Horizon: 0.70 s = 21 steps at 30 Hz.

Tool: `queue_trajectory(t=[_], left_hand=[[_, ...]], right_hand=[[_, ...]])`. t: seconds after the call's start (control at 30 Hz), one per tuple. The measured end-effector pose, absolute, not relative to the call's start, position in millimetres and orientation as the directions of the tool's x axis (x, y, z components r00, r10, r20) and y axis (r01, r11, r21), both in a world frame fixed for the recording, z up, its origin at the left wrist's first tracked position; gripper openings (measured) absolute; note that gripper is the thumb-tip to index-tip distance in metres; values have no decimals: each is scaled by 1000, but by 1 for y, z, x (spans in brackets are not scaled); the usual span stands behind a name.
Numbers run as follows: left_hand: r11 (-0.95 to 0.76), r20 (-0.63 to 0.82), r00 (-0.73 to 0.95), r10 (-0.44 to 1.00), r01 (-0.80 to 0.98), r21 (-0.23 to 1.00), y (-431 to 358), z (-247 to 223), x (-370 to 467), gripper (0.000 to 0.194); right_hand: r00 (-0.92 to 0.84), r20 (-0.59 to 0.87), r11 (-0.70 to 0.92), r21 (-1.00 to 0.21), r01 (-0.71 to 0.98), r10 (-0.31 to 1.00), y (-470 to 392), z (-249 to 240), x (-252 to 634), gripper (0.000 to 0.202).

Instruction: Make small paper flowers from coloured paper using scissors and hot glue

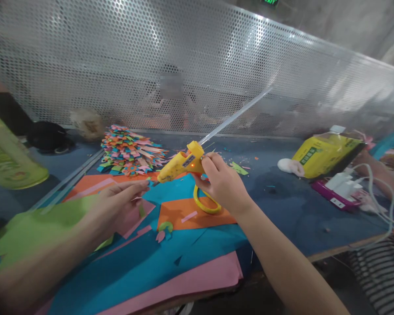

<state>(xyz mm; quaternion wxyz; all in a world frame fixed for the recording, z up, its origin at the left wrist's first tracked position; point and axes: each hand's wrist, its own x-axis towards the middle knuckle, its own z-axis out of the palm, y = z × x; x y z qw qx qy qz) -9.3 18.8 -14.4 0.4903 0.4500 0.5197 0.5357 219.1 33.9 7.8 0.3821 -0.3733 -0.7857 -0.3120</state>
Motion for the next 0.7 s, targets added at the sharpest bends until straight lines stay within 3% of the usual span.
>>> queue_trajectory(t=[0.7], left_hand=[[27, -40, -137, 990, -95, 995, 23, -16, -10, 26]], right_hand=[[-442, 834, 532, 222, 817, 330, 32, 11, 219, 18]])
